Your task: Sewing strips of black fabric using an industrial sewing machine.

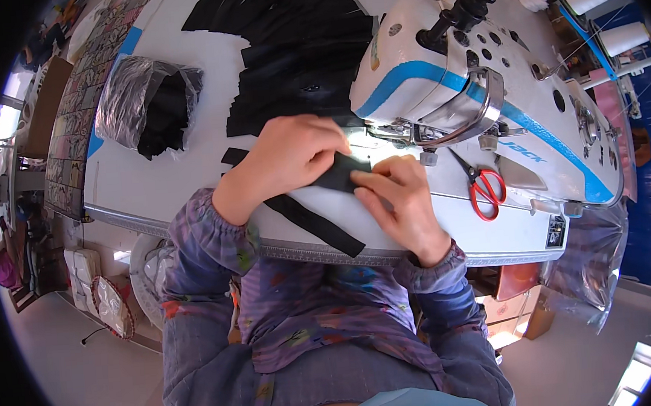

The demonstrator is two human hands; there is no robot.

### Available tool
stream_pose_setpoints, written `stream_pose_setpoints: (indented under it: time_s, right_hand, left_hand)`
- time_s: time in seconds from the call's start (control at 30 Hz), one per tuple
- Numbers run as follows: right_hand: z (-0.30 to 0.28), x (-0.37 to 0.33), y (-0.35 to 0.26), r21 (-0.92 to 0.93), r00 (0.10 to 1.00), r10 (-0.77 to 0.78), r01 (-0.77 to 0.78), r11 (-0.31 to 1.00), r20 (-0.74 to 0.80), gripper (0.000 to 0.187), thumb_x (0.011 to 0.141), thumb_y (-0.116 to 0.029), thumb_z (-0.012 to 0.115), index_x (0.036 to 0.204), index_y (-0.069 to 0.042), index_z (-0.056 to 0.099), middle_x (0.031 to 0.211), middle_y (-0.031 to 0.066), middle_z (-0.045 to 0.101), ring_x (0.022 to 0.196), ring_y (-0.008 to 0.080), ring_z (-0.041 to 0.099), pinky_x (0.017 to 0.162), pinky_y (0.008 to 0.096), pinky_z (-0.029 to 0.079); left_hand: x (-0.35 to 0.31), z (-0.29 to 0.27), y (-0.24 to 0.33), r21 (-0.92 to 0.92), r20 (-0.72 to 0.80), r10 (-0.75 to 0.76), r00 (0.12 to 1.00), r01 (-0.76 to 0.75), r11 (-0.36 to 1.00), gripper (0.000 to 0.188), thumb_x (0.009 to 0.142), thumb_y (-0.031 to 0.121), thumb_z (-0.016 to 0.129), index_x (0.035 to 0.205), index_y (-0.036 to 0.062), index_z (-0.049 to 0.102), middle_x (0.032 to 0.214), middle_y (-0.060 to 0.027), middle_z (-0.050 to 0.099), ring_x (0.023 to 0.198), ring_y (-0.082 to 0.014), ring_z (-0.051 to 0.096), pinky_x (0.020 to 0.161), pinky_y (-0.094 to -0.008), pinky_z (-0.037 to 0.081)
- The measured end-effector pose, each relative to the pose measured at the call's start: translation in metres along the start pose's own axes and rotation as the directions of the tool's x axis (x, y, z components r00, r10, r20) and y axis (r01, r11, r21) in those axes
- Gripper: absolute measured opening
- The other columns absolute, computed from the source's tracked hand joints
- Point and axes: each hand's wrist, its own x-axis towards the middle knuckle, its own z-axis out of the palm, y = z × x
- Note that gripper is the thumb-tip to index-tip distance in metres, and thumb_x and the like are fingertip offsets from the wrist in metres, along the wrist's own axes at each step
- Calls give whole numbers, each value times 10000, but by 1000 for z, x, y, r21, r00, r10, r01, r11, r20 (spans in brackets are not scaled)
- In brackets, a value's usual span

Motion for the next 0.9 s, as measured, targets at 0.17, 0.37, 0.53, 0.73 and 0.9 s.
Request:
stream_pose_setpoints:
  time_s: [0.17, 0.37, 0.53, 0.73, 0.9]
  right_hand:
    - [5, 1, -2, -100, 996, 34, -42, 994, -79, 316, 884, -96, 839, 1200, -78, 823, 1097, 99, 675, 1016, 308, 620, 897, 428, 482]
    - [1, 1, -7, 3, 996, -79, 79, 997, -31, 308, 840, -64, 870, 1146, -75, 834, 1078, 97, 678, 989, 303, 634, 879, 428, 507]
    - [6, -6, 1, 18, 979, 55, -53, 998, -195, 223, 881, -14, 826, 1099, -60, 821, 1013, 100, 671, 910, 303, 651, 787, 414, 526]
    - [8, -2, 2, -28, 992, 49, -52, 998, -112, 124, 929, -13, 780, 1048, -40, 797, 997, 113, 678, 905, 309, 666, 787, 412, 530]
    - [11, -6, 6, 78, 973, 165, -154, 985, -163, 111, 967, -21, 754, 1077, -20, 766, 983, 128, 675, 848, 317, 664, 746, 405, 531]
  left_hand:
    - [-7, 0, 3, 131, -74, 125, 989, -115, 985, 124, 889, 79, 772, 995, 112, 827, 1083, 2, 781, 972, -251, 734, 836, -401, 603]
    - [-12, 0, 7, 260, -77, 63, 995, -41, 965, 141, 872, 107, 828, 1013, 100, 826, 1025, -6, 735, 913, -247, 696, 846, -395, 585]
    - [-9, -8, 10, 178, -26, 1, 1000, 3, 984, 159, 881, 206, 857, 973, 113, 765, 991, -4, 654, 957, -239, 653, 839, -405, 528]
    - [-12, -3, -1, 78, 91, 30, 995, -37, 996, 274, 880, 282, 869, 889, 114, 653, 1001, -11, 614, 982, -267, 604, 889, -421, 475]
    - [-8, -11, 13, -60, 115, 22, 993, -15, 998, 294, 844, 305, 899, 930, 125, 682, 1051, -18, 599, 1025, -271, 588, 932, -428, 456]
